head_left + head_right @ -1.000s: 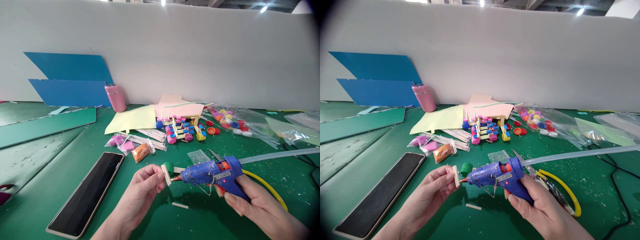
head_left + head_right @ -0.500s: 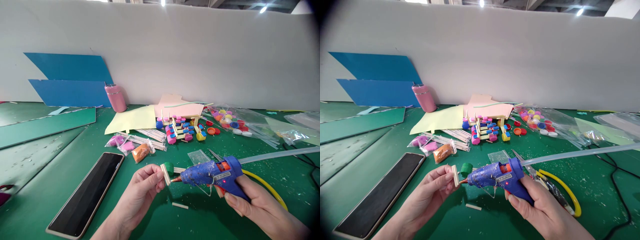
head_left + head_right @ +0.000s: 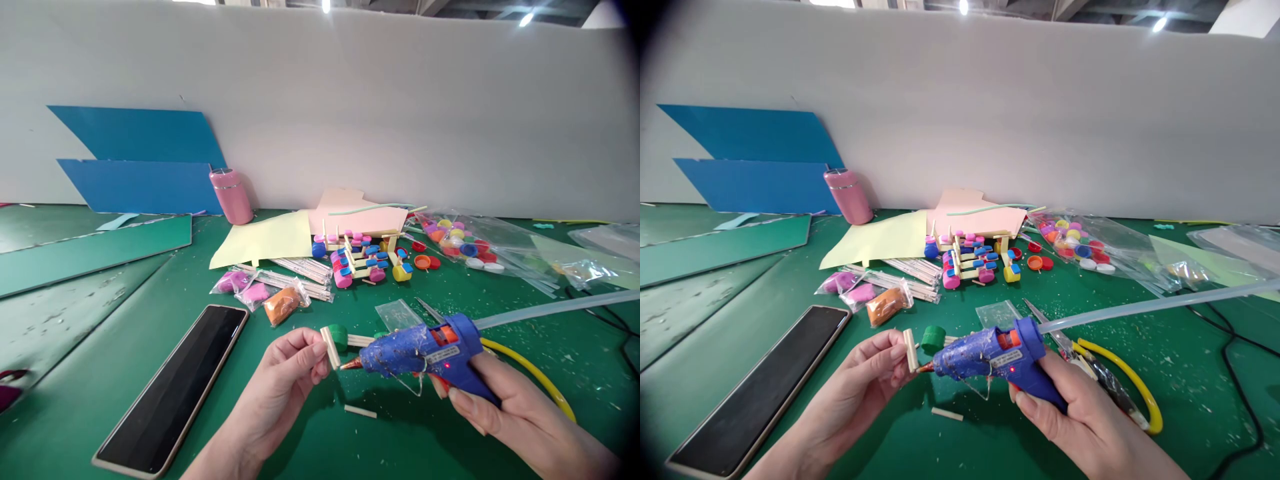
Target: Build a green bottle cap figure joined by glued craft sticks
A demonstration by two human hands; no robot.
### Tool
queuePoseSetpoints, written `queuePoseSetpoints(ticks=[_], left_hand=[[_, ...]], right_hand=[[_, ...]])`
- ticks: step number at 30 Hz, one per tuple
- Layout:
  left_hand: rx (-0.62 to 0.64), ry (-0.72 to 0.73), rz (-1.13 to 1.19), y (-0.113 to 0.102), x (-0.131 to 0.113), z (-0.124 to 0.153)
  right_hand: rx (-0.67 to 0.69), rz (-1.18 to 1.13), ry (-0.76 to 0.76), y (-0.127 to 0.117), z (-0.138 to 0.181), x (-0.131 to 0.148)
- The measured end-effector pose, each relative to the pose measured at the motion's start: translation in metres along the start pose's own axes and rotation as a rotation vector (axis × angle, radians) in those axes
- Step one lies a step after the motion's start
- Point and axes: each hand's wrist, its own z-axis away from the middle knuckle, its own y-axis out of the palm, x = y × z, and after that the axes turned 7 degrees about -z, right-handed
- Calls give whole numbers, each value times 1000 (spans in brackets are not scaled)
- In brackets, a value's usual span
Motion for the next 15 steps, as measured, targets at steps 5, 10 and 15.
queuePoseSetpoints(ticks=[5, 10, 15], left_hand=[[13, 0, 10, 0, 0, 0], [26, 3, 5, 2, 0, -1], [26, -7, -10, 3, 2, -1]], right_hand=[[-1, -11, 0, 1, 0, -1], [0, -80, -25, 1, -3, 1], [-52, -266, -116, 3, -10, -1]])
